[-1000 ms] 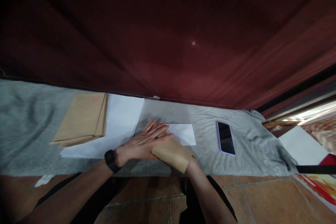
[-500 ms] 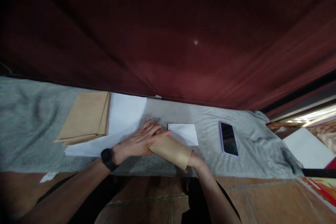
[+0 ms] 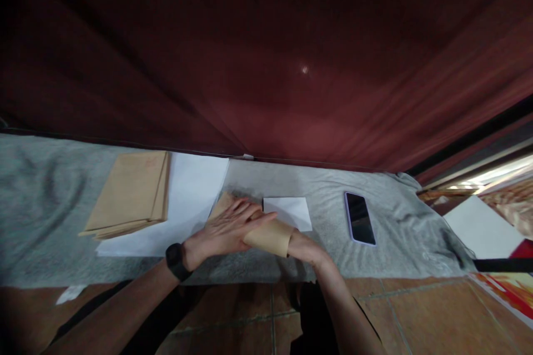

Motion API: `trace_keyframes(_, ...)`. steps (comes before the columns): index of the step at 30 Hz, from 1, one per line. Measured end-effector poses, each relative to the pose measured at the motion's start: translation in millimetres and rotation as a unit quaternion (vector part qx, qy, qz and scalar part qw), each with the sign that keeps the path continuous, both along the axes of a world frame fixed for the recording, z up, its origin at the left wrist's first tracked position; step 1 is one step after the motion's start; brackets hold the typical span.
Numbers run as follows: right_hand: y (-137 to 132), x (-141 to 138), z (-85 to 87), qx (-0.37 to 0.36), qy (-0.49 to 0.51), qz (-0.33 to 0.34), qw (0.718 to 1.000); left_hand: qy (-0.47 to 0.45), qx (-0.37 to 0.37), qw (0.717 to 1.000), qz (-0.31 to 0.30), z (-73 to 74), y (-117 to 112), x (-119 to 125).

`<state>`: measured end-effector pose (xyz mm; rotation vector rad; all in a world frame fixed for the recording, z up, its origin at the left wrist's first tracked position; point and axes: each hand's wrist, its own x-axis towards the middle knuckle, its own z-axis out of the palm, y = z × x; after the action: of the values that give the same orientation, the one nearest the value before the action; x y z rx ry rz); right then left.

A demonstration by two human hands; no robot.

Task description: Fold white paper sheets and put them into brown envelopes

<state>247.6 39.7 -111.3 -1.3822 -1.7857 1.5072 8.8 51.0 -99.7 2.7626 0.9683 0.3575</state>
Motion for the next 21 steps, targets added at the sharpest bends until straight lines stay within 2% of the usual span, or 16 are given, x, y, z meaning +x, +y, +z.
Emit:
trace_keyframes(5,-3,24,2.3,-0.069,0.054,0.06,0.994,0.016,0.033,0.999,0.03,6.3,1,-3)
trace_keyframes(9,0,41,5.2,-0.094,0.088,0.073,0.989,0.021,0.043,0.997,0.054,10.1,5,-11)
trace_keyframes(11,5,49,2.9,-0.096,0.097,0.034,0.99,0.021,0.047,0.996,0.069,9.7,8,-16)
trace_keyframes(13,12,55,-3.8,-0.062,0.083,-0.056,0.993,0.018,0.052,0.995,0.087,8.1,10,-20)
trace_keyframes(15,19,60,-13.6,0.006,0.03,-0.173,0.984,0.016,0.058,0.992,0.111,6.0,13,-23)
trace_keyframes(17,25,62,-23.8,0.087,-0.064,-0.261,0.959,0.017,0.063,0.988,0.138,4.0,15,-24)
trace_keyframes(19,28,61,-31.6,0.145,-0.179,-0.29,0.929,0.017,0.067,0.985,0.159,2.3,16,-24)
trace_keyframes(21,29,56,-35.6,0.165,-0.282,-0.276,0.904,0.015,0.073,0.983,0.168,1.3,16,-22)
